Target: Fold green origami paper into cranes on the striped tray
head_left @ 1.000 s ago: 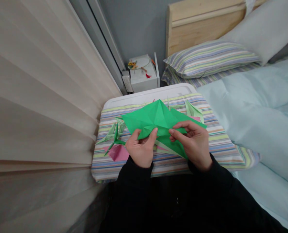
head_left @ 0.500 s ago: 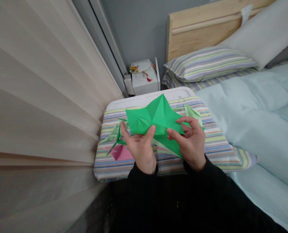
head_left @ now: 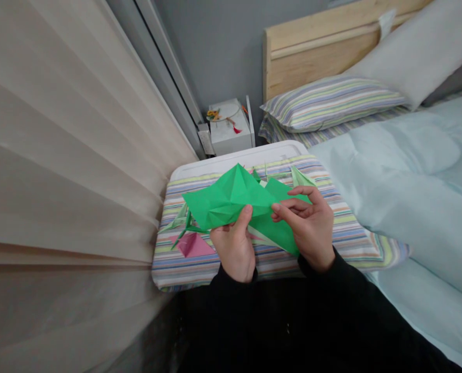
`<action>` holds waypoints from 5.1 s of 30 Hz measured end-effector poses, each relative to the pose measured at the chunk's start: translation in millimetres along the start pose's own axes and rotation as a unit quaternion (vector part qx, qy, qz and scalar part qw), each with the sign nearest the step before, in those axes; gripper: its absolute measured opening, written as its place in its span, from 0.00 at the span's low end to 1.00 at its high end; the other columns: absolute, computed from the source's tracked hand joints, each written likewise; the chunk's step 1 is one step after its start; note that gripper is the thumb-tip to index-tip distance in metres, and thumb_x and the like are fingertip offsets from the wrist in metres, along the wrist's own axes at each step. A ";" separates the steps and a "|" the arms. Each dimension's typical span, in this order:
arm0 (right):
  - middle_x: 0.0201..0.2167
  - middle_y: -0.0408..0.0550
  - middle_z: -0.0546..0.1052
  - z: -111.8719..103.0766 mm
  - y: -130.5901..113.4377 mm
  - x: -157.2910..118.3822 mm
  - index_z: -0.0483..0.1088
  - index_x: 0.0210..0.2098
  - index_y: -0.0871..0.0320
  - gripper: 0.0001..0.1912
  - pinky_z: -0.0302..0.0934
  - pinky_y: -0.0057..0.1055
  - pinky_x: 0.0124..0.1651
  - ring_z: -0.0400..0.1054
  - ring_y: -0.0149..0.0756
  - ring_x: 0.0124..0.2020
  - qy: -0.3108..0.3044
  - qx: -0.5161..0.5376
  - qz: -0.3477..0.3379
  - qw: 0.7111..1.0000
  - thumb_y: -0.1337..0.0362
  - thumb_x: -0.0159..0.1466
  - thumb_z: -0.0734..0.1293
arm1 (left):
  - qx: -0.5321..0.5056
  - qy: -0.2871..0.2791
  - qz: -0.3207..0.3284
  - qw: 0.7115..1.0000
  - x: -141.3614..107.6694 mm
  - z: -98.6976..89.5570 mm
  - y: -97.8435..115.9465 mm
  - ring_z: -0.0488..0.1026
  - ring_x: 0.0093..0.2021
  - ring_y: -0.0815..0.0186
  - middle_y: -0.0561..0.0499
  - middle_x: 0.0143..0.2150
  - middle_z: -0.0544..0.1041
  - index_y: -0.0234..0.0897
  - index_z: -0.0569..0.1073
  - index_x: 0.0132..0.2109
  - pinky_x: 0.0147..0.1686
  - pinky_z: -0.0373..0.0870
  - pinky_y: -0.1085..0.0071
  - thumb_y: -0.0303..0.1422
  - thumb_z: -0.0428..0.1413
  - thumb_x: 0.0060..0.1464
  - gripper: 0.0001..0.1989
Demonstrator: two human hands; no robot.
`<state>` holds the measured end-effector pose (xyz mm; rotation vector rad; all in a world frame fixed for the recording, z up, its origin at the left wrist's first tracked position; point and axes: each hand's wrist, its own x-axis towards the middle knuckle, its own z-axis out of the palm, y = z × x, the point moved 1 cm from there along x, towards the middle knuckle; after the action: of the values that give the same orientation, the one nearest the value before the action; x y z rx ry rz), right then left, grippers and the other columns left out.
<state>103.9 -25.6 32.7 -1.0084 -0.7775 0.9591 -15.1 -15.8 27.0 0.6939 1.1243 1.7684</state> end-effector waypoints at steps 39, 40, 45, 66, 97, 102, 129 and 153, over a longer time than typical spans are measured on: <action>0.23 0.40 0.74 0.0 18.3 3.4 0.78 0.28 0.58 0.11 0.65 0.23 0.24 0.66 0.25 0.21 0.052 0.162 0.054 0.984 0.57 0.56 0.78 | -0.128 0.041 -0.017 0.991 7.7 5.1 0.7 0.79 0.39 0.67 0.56 0.40 0.83 0.41 0.79 0.41 0.41 0.74 0.71 0.27 0.74 0.38 0.20; 0.23 0.40 0.74 1.8 19.0 0.8 0.78 0.29 0.58 0.12 0.66 0.24 0.24 0.67 0.26 0.21 0.032 0.162 0.068 0.984 0.56 0.56 0.78 | -0.132 0.040 -0.019 0.990 6.3 6.1 0.8 0.79 0.38 0.68 0.56 0.39 0.83 0.41 0.79 0.41 0.41 0.74 0.71 0.27 0.74 0.38 0.20; 0.22 0.38 0.75 14.8 19.7 -9.3 0.78 0.31 0.57 0.10 0.66 0.25 0.21 0.67 0.26 0.18 -0.058 0.161 0.095 0.981 0.62 0.53 0.80 | -0.116 0.023 -0.052 0.992 -4.7 11.8 -2.8 0.76 0.33 0.69 0.54 0.36 0.81 0.37 0.78 0.38 0.37 0.74 0.71 0.30 0.74 0.38 0.18; 0.16 0.38 0.74 17.2 22.2 -5.0 0.75 0.24 0.58 0.12 0.60 0.24 0.18 0.66 0.26 0.14 -0.029 0.152 0.088 0.984 0.61 0.53 0.80 | -0.102 -0.074 -0.089 0.988 -17.1 16.3 -9.6 0.67 0.21 0.73 0.58 0.22 0.73 0.36 0.76 0.28 0.23 0.64 0.75 0.32 0.72 0.42 0.12; 0.14 0.40 0.73 26.6 23.7 -11.0 0.75 0.21 0.59 0.12 0.61 0.26 0.16 0.64 0.28 0.12 -0.003 0.146 0.093 0.985 0.61 0.51 0.80 | -0.084 -0.004 -0.085 0.993 -17.0 17.4 -3.2 0.68 0.21 0.71 0.54 0.27 0.78 0.40 0.78 0.32 0.18 0.60 0.74 0.35 0.75 0.36 0.16; 0.13 0.37 0.71 22.6 23.2 -6.1 0.71 0.21 0.57 0.13 0.57 0.24 0.14 0.61 0.26 0.11 0.034 0.151 0.068 0.986 0.62 0.51 0.79 | -0.096 0.013 -0.066 0.993 -14.5 15.2 -3.1 0.73 0.26 0.70 0.54 0.28 0.78 0.39 0.77 0.32 0.28 0.69 0.71 0.32 0.75 0.38 0.15; 0.15 0.33 0.63 22.4 16.9 -3.0 0.71 0.23 0.58 0.13 0.47 0.21 0.17 0.53 0.21 0.16 -0.004 0.224 0.167 0.960 0.63 0.50 0.79 | -0.085 0.019 -0.076 0.993 -23.6 16.3 -14.6 0.76 0.33 0.66 0.55 0.32 0.78 0.40 0.75 0.34 0.40 0.76 0.66 0.31 0.72 0.39 0.16; 0.21 0.35 0.63 0.8 7.7 22.1 0.71 0.24 0.60 0.14 0.48 0.17 0.19 0.51 0.19 0.20 0.101 0.244 0.082 0.961 0.64 0.49 0.80 | -0.091 0.059 -0.083 0.991 -16.8 -1.1 -12.0 0.77 0.35 0.69 0.57 0.32 0.80 0.39 0.77 0.34 0.44 0.74 0.68 0.28 0.72 0.37 0.15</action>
<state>109.5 -3.4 28.0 -0.7269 -0.2657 1.1014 -4.0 -29.2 15.8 0.3784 1.0517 1.7600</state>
